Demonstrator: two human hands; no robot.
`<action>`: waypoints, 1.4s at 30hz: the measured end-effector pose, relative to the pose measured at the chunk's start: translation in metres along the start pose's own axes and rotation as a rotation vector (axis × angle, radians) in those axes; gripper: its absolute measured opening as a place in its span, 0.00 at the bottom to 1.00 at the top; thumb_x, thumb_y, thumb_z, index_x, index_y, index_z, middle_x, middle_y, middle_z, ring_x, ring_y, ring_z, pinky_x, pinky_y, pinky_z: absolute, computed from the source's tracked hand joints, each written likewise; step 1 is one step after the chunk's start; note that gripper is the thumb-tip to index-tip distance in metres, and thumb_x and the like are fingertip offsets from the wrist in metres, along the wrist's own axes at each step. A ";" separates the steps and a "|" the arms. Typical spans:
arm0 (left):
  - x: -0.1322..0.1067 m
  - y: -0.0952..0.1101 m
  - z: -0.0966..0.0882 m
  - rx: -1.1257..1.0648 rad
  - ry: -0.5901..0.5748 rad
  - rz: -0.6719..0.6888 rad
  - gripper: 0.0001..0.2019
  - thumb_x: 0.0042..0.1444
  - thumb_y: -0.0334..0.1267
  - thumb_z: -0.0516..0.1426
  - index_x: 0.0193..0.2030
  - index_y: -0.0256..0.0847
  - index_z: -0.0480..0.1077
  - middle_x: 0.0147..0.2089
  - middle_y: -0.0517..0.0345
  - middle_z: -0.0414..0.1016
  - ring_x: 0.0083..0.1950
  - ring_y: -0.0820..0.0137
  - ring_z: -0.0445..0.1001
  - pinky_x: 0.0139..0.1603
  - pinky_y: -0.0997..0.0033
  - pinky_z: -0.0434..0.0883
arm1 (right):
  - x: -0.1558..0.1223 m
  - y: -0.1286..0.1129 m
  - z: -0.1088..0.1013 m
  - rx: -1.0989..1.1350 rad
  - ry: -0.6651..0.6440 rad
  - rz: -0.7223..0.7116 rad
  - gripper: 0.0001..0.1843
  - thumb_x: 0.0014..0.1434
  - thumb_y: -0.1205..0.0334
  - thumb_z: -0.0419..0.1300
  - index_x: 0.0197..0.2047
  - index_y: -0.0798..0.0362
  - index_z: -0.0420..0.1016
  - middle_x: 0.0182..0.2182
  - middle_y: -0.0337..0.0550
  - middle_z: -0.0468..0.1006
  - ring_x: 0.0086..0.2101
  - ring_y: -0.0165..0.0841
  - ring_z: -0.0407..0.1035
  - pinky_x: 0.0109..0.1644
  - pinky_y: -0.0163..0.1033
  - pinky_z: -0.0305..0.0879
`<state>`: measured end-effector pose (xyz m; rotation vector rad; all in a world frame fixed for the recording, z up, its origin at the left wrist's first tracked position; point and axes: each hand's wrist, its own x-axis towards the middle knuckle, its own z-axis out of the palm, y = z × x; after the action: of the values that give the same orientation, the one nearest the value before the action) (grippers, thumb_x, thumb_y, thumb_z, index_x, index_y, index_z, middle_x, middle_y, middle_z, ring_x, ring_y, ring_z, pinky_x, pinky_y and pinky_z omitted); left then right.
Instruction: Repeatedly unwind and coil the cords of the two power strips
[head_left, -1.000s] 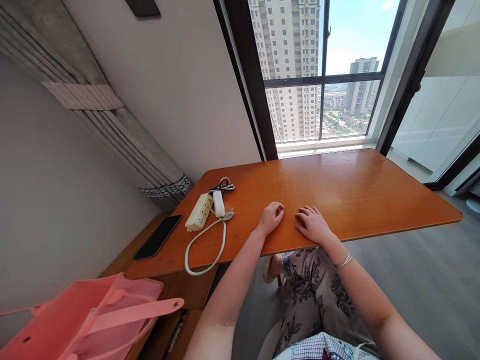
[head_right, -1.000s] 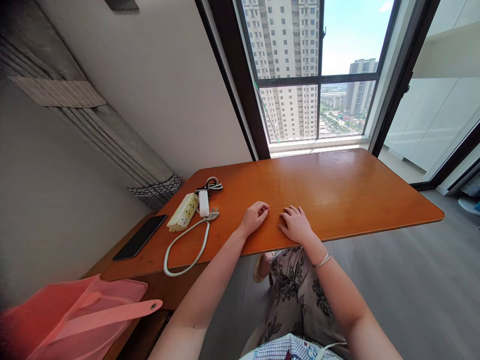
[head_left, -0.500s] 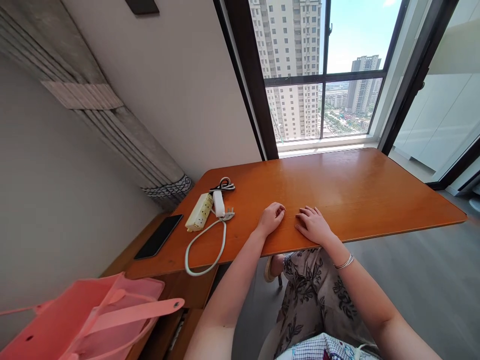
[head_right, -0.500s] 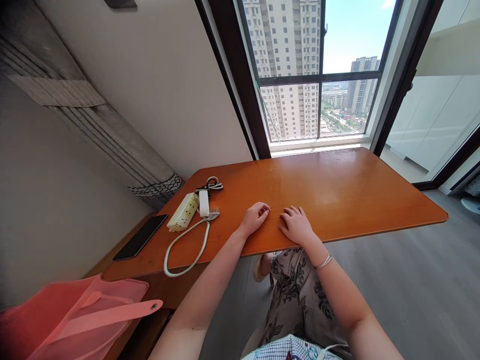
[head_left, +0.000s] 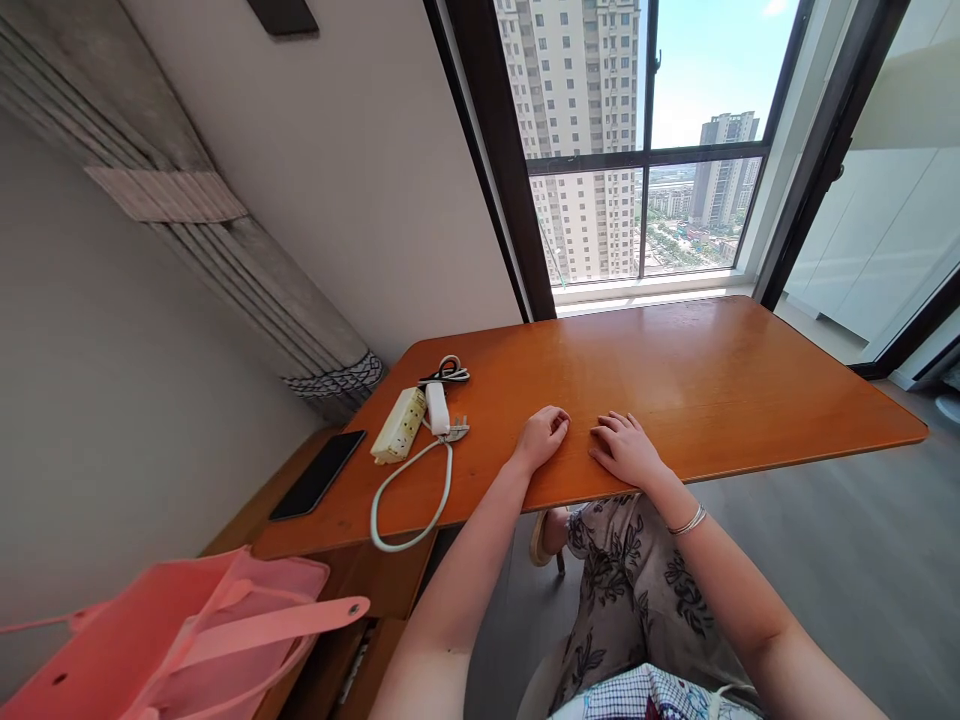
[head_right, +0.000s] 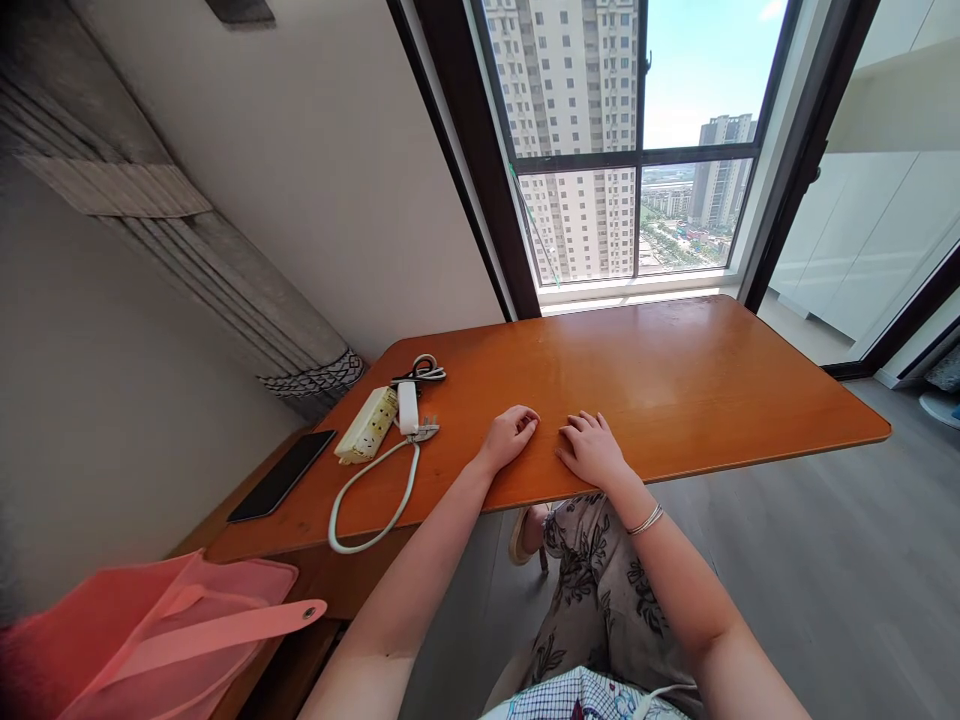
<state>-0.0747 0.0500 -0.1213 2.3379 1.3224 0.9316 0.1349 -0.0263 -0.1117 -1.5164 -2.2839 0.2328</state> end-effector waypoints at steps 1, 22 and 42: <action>0.000 0.000 0.000 -0.001 -0.002 -0.002 0.06 0.58 0.35 0.54 0.34 0.42 0.72 0.35 0.55 0.77 0.36 0.67 0.74 0.41 0.65 0.73 | 0.000 0.000 0.000 0.001 0.000 0.000 0.23 0.67 0.52 0.57 0.61 0.52 0.73 0.64 0.51 0.69 0.66 0.46 0.56 0.71 0.58 0.47; 0.001 -0.002 0.001 0.007 -0.019 -0.021 0.06 0.58 0.36 0.54 0.34 0.42 0.72 0.35 0.55 0.76 0.36 0.67 0.74 0.41 0.65 0.73 | 0.000 -0.001 0.000 -0.006 0.000 -0.002 0.22 0.67 0.52 0.57 0.61 0.52 0.73 0.64 0.52 0.69 0.66 0.46 0.57 0.71 0.58 0.47; 0.000 0.004 -0.002 0.024 -0.040 -0.028 0.07 0.58 0.36 0.53 0.35 0.41 0.72 0.36 0.54 0.77 0.37 0.67 0.74 0.43 0.66 0.72 | 0.000 0.001 0.001 -0.001 0.008 -0.020 0.22 0.67 0.52 0.57 0.60 0.52 0.73 0.63 0.52 0.70 0.66 0.47 0.57 0.71 0.58 0.48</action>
<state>-0.0736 0.0478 -0.1181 2.3377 1.3544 0.8604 0.1352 -0.0261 -0.1124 -1.4920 -2.2917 0.2204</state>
